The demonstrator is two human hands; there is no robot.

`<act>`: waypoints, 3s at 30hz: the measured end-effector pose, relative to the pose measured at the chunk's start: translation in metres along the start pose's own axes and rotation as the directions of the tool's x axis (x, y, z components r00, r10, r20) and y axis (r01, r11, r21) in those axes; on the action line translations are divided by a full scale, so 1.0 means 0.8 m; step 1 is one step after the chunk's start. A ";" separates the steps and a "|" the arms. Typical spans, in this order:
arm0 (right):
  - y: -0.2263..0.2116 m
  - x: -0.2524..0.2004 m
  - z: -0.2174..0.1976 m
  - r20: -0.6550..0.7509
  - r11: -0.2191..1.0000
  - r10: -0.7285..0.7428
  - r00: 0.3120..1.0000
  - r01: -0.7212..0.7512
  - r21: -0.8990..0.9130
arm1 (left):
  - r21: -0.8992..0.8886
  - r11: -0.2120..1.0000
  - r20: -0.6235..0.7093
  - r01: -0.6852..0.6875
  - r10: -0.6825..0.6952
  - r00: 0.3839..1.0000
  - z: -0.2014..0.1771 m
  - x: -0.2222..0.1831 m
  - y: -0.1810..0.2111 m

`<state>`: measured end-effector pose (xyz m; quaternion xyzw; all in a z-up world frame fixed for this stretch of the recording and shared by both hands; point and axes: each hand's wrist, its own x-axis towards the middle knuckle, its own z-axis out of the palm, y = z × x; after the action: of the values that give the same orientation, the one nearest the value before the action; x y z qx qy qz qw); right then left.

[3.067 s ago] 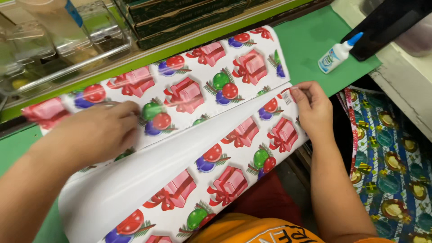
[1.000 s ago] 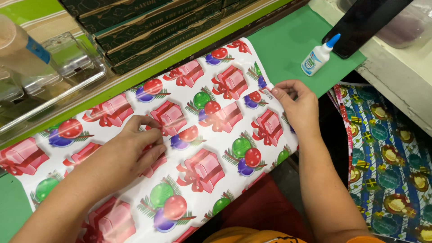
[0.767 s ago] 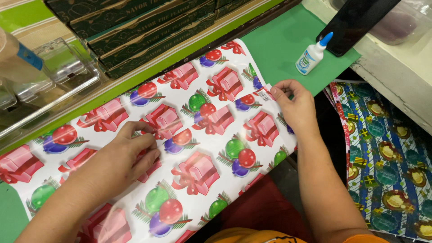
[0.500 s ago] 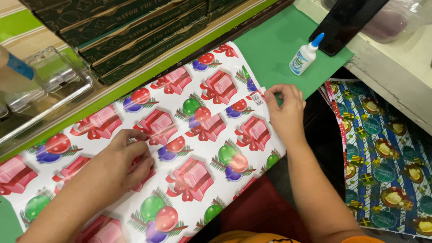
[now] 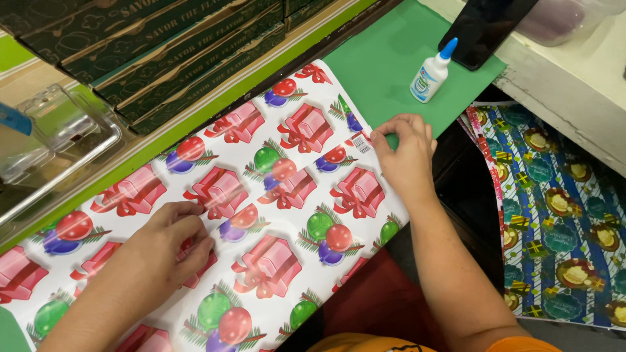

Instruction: The person constructs a paper gift bag by applying glue to the edges of patterned paper and folding the sections together by hand.

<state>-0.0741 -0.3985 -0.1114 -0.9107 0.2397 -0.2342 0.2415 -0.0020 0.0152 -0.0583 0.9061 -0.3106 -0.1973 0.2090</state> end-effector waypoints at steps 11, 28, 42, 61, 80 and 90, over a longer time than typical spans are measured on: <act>-0.005 0.004 -0.005 0.027 0.999 0.029 0.999 -0.030 0.030 | -0.029 0.999 -0.004 0.020 -0.020 1.000 -0.002 0.000 0.002; 0.010 0.012 -0.001 0.080 0.999 0.011 0.997 -0.014 0.036 | -0.018 1.000 -0.017 -0.021 0.021 1.000 0.002 0.001 0.001; 0.008 0.013 -0.009 0.084 0.993 0.008 0.996 -0.018 0.118 | -0.017 0.998 -0.027 -0.067 0.067 0.997 0.005 0.003 0.001; -0.005 0.084 -0.053 0.511 0.993 0.090 0.855 -0.116 0.019 | -0.018 1.000 -0.055 -0.023 0.022 0.998 0.006 0.002 0.001; -0.020 0.073 -0.050 0.551 0.995 0.094 0.829 -0.053 -0.089 | -0.126 0.989 -0.145 -0.084 0.065 0.987 0.016 -0.007 0.007; -0.027 0.078 -0.055 0.535 0.974 0.036 0.844 0.090 -0.207 | -0.105 0.988 -0.183 -0.115 0.094 0.979 0.026 -0.004 -0.006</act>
<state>-0.0426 -0.4301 -0.0462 -0.9643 0.1748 0.0543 0.1913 -0.0120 0.0151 -0.0773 0.8889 -0.3259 -0.1219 0.2980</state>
